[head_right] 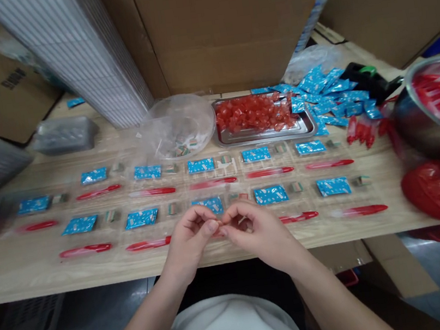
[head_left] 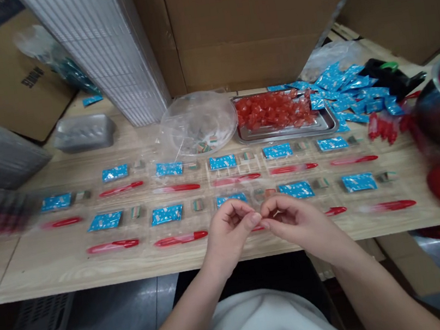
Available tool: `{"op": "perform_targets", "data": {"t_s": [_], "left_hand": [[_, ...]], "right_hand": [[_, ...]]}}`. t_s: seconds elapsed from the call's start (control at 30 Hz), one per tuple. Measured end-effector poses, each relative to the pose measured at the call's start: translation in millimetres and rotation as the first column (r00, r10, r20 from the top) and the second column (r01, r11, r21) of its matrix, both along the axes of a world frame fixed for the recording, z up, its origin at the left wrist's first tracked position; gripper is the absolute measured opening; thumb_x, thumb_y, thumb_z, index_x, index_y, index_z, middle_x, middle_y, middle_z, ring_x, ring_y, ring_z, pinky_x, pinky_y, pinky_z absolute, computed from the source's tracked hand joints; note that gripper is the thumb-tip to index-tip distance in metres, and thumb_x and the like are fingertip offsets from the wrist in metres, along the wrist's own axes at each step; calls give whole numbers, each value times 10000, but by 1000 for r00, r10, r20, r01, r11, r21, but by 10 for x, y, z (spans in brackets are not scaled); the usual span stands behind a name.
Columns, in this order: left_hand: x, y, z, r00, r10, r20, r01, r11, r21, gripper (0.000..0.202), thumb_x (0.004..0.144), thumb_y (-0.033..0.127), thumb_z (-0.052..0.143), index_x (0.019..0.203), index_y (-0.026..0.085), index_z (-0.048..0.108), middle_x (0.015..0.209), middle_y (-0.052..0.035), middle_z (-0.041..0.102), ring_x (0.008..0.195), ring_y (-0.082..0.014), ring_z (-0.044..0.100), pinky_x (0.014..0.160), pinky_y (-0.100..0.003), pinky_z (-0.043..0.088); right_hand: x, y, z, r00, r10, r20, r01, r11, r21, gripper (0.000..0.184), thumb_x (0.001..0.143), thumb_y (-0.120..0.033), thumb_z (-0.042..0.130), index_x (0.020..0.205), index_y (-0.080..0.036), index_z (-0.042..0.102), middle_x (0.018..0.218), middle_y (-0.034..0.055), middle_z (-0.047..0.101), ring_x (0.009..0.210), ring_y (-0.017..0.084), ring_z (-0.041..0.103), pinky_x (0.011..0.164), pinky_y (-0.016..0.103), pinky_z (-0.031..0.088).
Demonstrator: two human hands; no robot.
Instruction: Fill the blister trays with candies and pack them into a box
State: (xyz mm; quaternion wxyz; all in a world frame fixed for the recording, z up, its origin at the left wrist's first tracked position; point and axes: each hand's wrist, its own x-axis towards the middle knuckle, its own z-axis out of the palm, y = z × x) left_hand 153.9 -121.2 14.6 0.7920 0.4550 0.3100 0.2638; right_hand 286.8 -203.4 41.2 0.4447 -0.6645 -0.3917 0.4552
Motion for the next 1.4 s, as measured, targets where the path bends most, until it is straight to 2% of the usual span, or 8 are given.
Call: {"op": "perform_targets", "data": {"t_s": [0.17, 0.37, 0.57, 0.77, 0.87, 1.0, 1.27, 1.4], "left_hand": [[-46, 10, 4, 997, -74, 35, 74, 997, 3, 222, 677, 257, 764, 821, 172, 617, 786, 8, 641, 749, -113, 612, 703, -225, 485], [-66, 47, 30, 995, -97, 9, 97, 995, -13, 174, 697, 218, 748, 833, 167, 650, 783, -10, 690, 752, -135, 651, 704, -242, 509], [-50, 42, 28, 996, -93, -6, 93, 996, 9, 190, 687, 231, 759, 816, 162, 638, 792, -24, 700, 749, -148, 660, 710, -261, 514], [-91, 61, 31, 982, -178, 66, 181, 982, -46, 165, 720, 206, 737, 866, 176, 665, 807, -3, 682, 737, -103, 631, 698, -214, 494], [-81, 79, 61, 973, -207, 105, 218, 970, -108, 147, 719, 218, 738, 844, 168, 679, 770, -2, 682, 674, -97, 619, 652, -211, 488], [-43, 91, 77, 980, -169, 103, 183, 971, -151, 157, 729, 265, 733, 838, 163, 685, 706, 2, 676, 610, -89, 601, 606, -203, 466], [-29, 69, 65, 981, -163, 107, 184, 955, -234, 184, 734, 285, 732, 880, 181, 690, 776, -8, 687, 651, -89, 603, 623, -201, 460], [-50, 81, 47, 981, -139, 136, 170, 952, -253, 174, 753, 288, 715, 885, 179, 682, 829, -24, 699, 708, -99, 617, 670, -207, 468]], "right_hand": [[44, 15, 2, 977, -55, -206, 50, 998, -31, 130, 746, -306, 675, 745, -179, 650, 674, -14, 616, 607, 91, 552, 594, 214, 469], [115, -29, -47, 948, -9, -319, 8, 1000, -5, 165, 772, -344, 667, 792, -184, 702, 762, 24, 680, 630, 113, 597, 616, 254, 516], [96, -19, -23, 947, -7, -320, 1, 1000, -21, 176, 754, -339, 692, 783, -172, 644, 751, 10, 632, 668, 113, 588, 649, 253, 497], [67, -30, -55, 950, 7, -312, -12, 1000, -13, 198, 725, -294, 722, 694, -167, 573, 631, -43, 523, 568, 67, 477, 510, 182, 395], [57, -61, -110, 891, 17, -454, -23, 1000, -8, 209, 711, -293, 740, 711, -173, 568, 661, -26, 587, 617, 90, 559, 564, 206, 466], [37, -78, -120, 758, -81, -648, 51, 997, -66, 216, 727, -331, 729, 765, -187, 573, 738, 9, 684, 678, 133, 663, 639, 267, 550], [-23, -73, -128, 616, -144, -774, 72, 989, -126, 257, 749, -418, 676, 777, -193, 555, 700, 8, 671, 673, 149, 688, 589, 230, 557], [-26, -83, -147, 612, -185, -769, 114, 983, -146, 272, 761, -445, 643, 856, -222, 520, 748, 10, 681, 677, 153, 686, 572, 241, 554]]}}
